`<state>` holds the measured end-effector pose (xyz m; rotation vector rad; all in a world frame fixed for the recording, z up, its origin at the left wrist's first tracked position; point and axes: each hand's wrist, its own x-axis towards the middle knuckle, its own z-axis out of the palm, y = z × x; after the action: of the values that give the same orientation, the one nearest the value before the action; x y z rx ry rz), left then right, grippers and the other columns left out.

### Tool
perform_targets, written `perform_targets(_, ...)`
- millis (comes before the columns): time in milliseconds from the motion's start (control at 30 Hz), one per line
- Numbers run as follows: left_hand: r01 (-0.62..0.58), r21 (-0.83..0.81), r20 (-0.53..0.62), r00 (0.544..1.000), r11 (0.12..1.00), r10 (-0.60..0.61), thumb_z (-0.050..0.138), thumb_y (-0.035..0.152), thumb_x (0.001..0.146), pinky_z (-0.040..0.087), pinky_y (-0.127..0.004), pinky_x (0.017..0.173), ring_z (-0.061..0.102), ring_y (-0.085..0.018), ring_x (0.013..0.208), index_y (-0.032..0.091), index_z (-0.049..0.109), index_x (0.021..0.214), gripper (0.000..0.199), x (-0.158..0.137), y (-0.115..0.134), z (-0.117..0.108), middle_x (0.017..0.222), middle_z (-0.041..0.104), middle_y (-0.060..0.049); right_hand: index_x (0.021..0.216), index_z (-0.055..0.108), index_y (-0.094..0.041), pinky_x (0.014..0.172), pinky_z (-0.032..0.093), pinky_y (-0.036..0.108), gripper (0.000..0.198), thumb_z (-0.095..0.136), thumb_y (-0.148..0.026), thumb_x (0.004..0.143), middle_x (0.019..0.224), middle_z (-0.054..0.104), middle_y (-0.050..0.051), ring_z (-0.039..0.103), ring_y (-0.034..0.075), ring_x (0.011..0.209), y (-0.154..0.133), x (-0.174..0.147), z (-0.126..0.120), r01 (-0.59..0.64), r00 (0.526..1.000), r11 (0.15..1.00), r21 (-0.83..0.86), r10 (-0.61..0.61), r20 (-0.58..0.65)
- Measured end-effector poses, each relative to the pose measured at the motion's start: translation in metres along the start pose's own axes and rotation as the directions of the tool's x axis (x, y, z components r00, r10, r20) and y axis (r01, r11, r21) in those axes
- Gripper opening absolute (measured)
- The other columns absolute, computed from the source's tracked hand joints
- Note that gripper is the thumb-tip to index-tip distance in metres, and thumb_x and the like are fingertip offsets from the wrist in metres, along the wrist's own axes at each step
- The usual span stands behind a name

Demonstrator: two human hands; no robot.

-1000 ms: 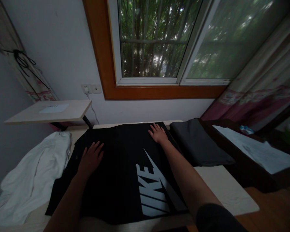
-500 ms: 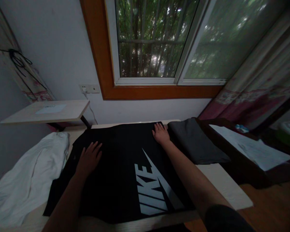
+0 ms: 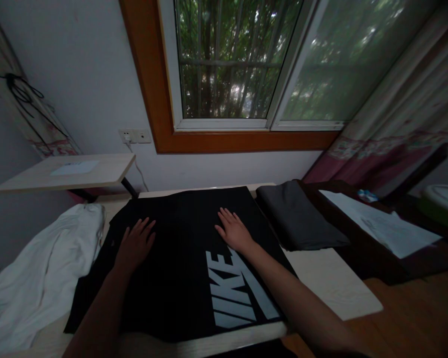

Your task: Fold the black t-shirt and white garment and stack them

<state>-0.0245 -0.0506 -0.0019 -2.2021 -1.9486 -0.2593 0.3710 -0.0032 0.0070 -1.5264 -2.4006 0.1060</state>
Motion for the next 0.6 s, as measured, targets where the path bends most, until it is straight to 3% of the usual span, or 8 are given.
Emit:
perform_targets(167, 0.004, -0.011, -0.007, 1.000, 1.000, -0.004, 0.041, 0.036, 0.103, 0.032, -0.060, 0.120, 0.036, -0.030, 0.152, 0.026, 0.050, 0.151, 0.050, 0.001, -0.001, 0.002, 0.164, 0.042, -0.007, 0.156, 0.044, -0.012, 0.127, 0.024, 0.049, 0.062, 0.037, -0.048, 0.106, 0.166, 0.033, 0.013, 0.028, 0.027, 0.156, 0.064, -0.013, -0.010, -0.192, 0.981, 0.980, -0.055, 0.191, -0.021)
perform_targets(300, 0.012, -0.019, -0.005, 1.000, 1.000, -0.012, 0.041, 0.036, 0.103, 0.032, -0.059, 0.120, 0.035, -0.030, 0.153, 0.027, 0.051, 0.150, 0.050, 0.001, -0.002, 0.004, 0.164, 0.042, -0.007, 0.154, 0.046, -0.007, 0.127, 0.025, 0.047, 0.063, 0.036, -0.048, 0.106, 0.165, 0.035, 0.016, 0.027, 0.028, 0.156, 0.095, -0.021, -0.015, -0.242, 0.970, 0.969, -0.041, 0.241, -0.031)
perform_targets(433, 0.004, -0.018, 0.001, 1.000, 1.000, -0.004, 0.040, 0.037, 0.103, 0.033, -0.061, 0.120, 0.036, -0.031, 0.152, 0.025, 0.050, 0.151, 0.050, 0.001, -0.002, 0.005, 0.164, 0.042, -0.008, 0.152, 0.048, -0.005, 0.127, 0.026, 0.047, 0.062, 0.038, -0.044, 0.106, 0.163, 0.038, 0.018, 0.030, 0.029, 0.155, 0.090, -0.023, -0.018, -0.251, 0.966, 0.965, -0.079, 0.244, -0.083)
perform_targets(600, 0.012, -0.015, -0.006, 1.000, 1.000, -0.012, 0.039, 0.036, 0.103, 0.033, -0.060, 0.120, 0.037, -0.031, 0.152, 0.025, 0.050, 0.151, 0.051, 0.001, 0.000, 0.003, 0.164, 0.042, -0.008, 0.153, 0.046, -0.004, 0.124, 0.030, 0.048, 0.061, 0.037, -0.042, 0.107, 0.162, 0.039, 0.021, 0.035, 0.031, 0.152, 0.048, -0.017, -0.025, -0.263, 0.963, 0.961, -0.089, 0.256, -0.087)
